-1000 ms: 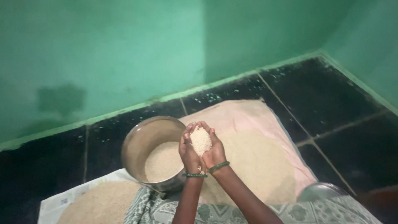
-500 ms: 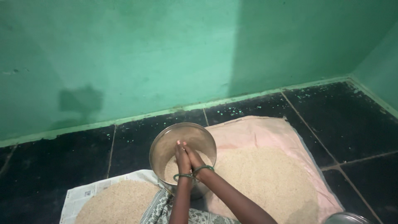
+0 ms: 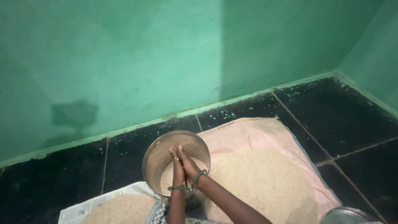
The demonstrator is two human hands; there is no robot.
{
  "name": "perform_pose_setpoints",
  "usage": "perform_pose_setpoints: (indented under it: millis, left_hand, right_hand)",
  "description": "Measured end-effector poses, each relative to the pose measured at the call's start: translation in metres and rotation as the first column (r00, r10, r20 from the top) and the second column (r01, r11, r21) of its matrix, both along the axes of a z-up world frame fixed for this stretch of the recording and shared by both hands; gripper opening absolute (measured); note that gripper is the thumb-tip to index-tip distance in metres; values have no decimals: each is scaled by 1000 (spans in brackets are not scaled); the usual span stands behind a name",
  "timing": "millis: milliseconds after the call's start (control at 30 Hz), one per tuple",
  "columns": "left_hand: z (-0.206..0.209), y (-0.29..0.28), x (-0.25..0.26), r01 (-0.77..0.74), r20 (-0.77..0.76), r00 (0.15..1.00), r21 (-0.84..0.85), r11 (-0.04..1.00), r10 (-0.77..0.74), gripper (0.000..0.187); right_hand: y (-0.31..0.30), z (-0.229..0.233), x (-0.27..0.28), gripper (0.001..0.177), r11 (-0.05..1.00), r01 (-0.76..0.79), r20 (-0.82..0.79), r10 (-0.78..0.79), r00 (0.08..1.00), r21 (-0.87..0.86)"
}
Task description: The person scoops grains from a pile on a pink cloth using both hands and transfers them into a metal pot. This repetitive action continues throughout the video, gradually moving the grains from the cloth to the pot.
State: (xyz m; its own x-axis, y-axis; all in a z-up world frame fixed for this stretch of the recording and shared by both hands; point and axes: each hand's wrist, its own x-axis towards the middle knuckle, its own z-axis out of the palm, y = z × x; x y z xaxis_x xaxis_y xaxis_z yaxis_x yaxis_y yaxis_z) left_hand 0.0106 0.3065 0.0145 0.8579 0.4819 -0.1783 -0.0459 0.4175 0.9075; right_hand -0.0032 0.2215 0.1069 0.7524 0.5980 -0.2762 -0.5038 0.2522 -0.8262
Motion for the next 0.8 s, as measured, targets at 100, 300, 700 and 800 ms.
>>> perform_pose_setpoints:
  millis: [100, 300, 700, 800]
  left_hand:
    - [45, -24, -29, 15, 59, 998, -40, 999, -13, 86]
    - [124, -65, -47, -50, -14, 998, 548, 835, 68, 78]
    - [123, -157, -28, -84, 152, 987, 789, 608, -61, 65]
    - [119, -211, -24, 29, 123, 970, 795, 606, -208, 65]
  right_hand:
    - [-5, -10, 8, 89, 996, -68, -76, 63, 995, -62]
    - [-14, -20, 17, 96, 978, -185, 156, 169, 973, 92]
    - [-149, 70, 1, 75, 936, 86, 140, -141, 980, 342]
    - [-199, 39, 6, 79, 942, 335, 572, -278, 772, 5]
